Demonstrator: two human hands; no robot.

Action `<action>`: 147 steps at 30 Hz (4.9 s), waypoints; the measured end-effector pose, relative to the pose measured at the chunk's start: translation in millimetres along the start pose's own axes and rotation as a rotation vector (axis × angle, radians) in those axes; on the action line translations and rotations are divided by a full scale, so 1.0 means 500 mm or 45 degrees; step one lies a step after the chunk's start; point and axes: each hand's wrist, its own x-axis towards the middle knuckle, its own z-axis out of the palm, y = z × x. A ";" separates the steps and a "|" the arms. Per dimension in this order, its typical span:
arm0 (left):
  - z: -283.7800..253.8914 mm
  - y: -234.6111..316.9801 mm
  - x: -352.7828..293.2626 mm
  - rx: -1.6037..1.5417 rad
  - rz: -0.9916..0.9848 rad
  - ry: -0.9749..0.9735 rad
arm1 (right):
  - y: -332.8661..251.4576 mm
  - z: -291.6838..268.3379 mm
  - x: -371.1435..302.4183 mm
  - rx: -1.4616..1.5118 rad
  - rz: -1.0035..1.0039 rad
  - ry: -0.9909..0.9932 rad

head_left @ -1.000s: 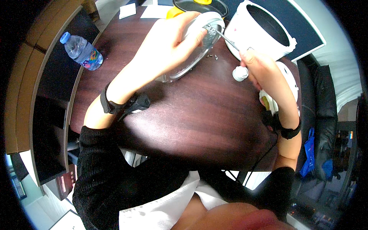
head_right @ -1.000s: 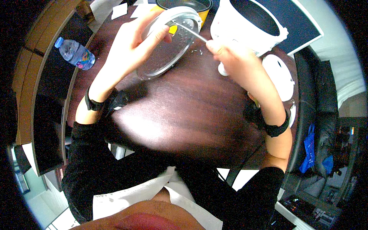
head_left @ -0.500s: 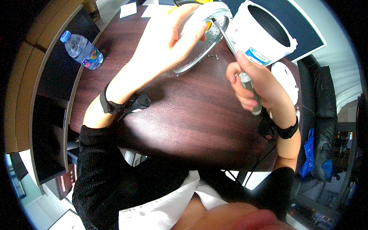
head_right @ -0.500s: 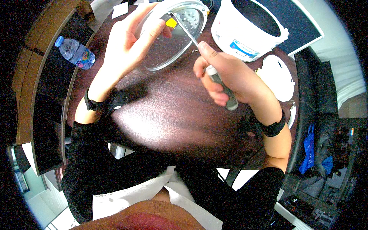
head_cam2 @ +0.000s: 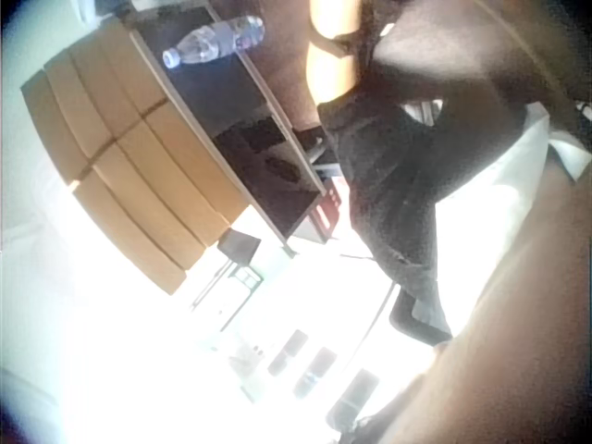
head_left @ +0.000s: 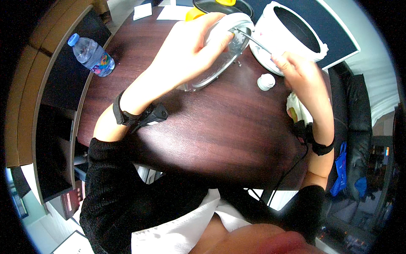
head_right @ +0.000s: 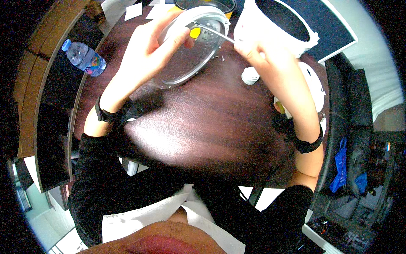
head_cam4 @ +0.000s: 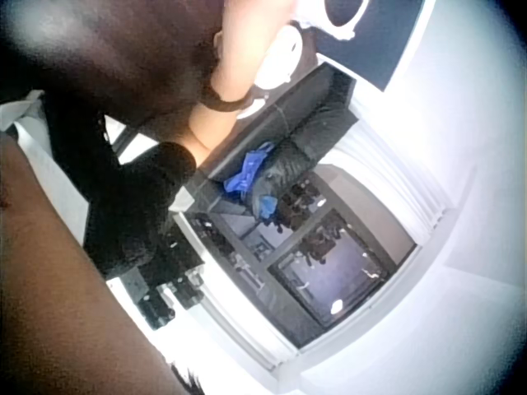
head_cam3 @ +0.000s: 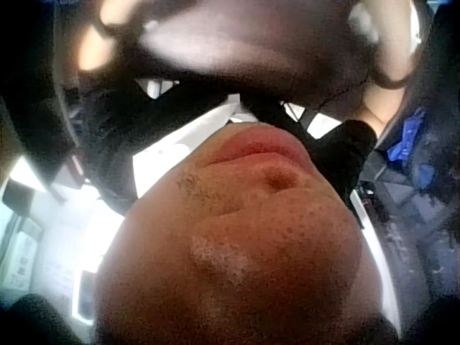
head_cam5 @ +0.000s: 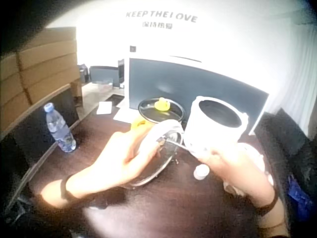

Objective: The person cleans small white plastic parts with a cloth, then uses a screwdriver to tighten screws on a metal steamer basket lid. The person handles the parts and tools on a wooden table.

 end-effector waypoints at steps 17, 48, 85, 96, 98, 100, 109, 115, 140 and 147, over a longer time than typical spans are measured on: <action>-0.022 0.019 0.006 -0.168 -0.007 0.047 | -0.046 0.035 -0.009 1.252 0.612 -0.747; 0.008 -0.003 -0.011 -0.118 -0.044 -0.007 | -0.034 0.035 -0.031 1.656 0.778 -0.957; 0.010 -0.011 -0.005 -0.064 0.125 0.133 | -0.020 0.044 -0.015 0.683 0.254 -0.336; 0.011 -0.011 -0.001 -0.144 0.003 0.036 | 0.003 0.017 0.003 -0.163 -0.156 0.228; 0.012 -0.014 0.000 -0.144 0.014 0.051 | -0.006 0.027 -0.006 0.466 0.320 -0.213; 0.019 -0.026 -0.002 -0.106 0.049 0.087 | -0.026 0.034 -0.016 0.868 0.569 -0.518; 0.014 -0.007 -0.007 -0.207 -0.104 -0.031 | -0.042 0.083 -0.047 2.191 0.832 -1.112; 0.013 0.000 -0.009 -0.243 -0.087 -0.015 | -0.047 0.085 -0.044 1.980 0.788 -1.044; 0.004 -0.011 0.000 0.024 0.039 -0.083 | -0.034 -0.021 -0.058 0.663 0.412 -0.367; 0.002 -0.008 -0.001 -0.032 0.028 -0.090 | -0.035 0.074 -0.076 1.839 0.666 -0.867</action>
